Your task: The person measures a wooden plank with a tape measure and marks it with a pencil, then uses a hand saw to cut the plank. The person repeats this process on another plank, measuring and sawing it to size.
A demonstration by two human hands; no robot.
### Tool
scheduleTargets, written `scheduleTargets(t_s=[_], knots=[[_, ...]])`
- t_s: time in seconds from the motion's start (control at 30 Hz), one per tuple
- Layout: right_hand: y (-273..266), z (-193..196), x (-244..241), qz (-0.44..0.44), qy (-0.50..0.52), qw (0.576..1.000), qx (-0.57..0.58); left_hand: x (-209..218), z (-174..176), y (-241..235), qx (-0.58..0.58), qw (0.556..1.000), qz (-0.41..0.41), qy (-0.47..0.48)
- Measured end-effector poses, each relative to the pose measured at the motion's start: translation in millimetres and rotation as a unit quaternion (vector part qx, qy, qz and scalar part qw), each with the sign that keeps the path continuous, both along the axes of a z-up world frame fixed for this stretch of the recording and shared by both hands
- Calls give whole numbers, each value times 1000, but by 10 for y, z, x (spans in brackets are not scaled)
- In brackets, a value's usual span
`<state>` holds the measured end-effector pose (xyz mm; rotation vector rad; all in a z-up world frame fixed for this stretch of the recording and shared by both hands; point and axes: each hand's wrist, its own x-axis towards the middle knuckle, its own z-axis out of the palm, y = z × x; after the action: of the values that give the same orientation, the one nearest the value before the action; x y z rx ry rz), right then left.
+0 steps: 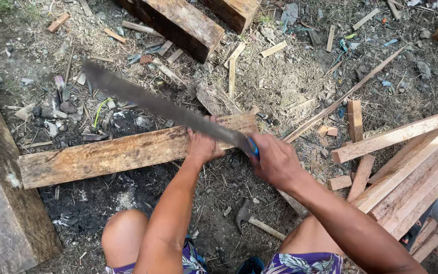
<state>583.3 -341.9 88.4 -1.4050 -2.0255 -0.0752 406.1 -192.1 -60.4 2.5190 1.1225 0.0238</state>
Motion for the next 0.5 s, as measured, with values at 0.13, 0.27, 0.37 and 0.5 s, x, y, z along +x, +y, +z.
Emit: scheduleTargets(t_s=[0.13, 0.27, 0.37, 0.5], knots=[[188, -185, 261, -66, -84, 984, -142, -42, -72, -51, 7, 1000, 5, -23], [297, -139, 460, -237, -142, 836, -473, -7, -62, -3, -51, 998, 6, 35], [100, -98, 179, -179, -11, 891, -417, -27, -112, -45, -51, 998, 3, 46], [109, -154, 91, 23, 0, 997, 73, 8, -132, -6, -74, 997, 2, 4]])
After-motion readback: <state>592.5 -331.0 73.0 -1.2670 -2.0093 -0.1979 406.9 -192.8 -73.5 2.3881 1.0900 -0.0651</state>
